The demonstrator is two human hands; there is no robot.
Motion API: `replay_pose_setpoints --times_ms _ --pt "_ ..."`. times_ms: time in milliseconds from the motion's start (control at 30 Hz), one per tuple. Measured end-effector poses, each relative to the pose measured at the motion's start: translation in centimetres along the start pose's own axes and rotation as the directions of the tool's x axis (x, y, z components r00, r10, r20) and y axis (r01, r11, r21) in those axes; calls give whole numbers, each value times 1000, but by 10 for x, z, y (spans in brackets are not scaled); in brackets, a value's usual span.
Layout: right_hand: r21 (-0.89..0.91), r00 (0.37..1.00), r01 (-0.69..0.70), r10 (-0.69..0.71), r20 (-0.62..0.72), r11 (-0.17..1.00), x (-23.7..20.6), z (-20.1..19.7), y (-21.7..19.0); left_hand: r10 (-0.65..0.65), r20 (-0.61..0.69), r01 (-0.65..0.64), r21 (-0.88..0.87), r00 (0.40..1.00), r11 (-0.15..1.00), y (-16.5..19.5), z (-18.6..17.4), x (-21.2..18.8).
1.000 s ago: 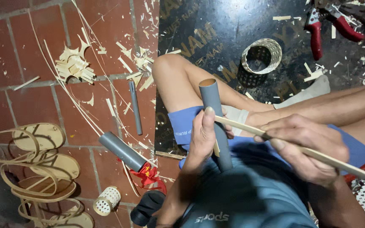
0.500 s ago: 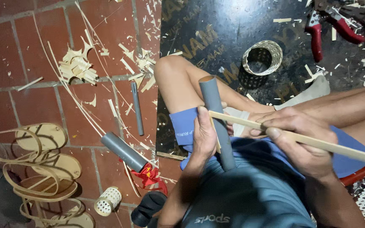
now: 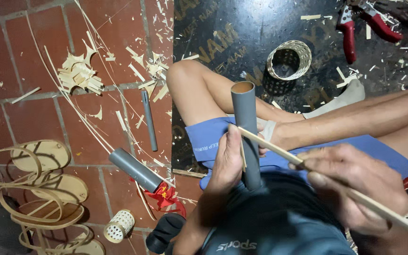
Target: The person sits on the floor and assembles a bamboo lampshade. They bend and fit thin bamboo strips around a gray cylindrical form, press a woven perforated bamboo cylinder onto the form, fit bamboo rings to its edges, and press round bamboo discs into the ends.
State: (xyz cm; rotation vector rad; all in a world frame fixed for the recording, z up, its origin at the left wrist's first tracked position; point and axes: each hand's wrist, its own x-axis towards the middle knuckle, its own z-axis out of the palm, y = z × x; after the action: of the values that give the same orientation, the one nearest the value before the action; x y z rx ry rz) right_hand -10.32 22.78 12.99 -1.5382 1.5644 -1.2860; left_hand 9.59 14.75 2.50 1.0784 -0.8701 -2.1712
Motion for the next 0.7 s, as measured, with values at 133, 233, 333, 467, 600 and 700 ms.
replay_pose_setpoints --times_ms 133,233,333,467,600,700 --pt "341 871 -481 485 80 808 -34 0 -6 75 -70 -66 127 995 990 -7 6 -3" --pt "385 843 -524 529 102 760 -51 4 -14 141 -39 -134 150 989 980 -13 7 -2" --pt "143 941 -335 326 86 931 -45 -2 -18 128 14 -129 121 992 984 -15 4 -3" --pt "-44 916 106 -80 393 993 -22 -35 3 104 152 -109 26 983 994 -16 -1 -3" --pt "524 739 -664 360 569 534 -47 -40 42 77 177 -66 -67 981 996 -18 -6 1" --pt "646 938 -219 341 -68 731 -86 -18 61 78 223 -54 -112 972 992 -21 -10 -3"
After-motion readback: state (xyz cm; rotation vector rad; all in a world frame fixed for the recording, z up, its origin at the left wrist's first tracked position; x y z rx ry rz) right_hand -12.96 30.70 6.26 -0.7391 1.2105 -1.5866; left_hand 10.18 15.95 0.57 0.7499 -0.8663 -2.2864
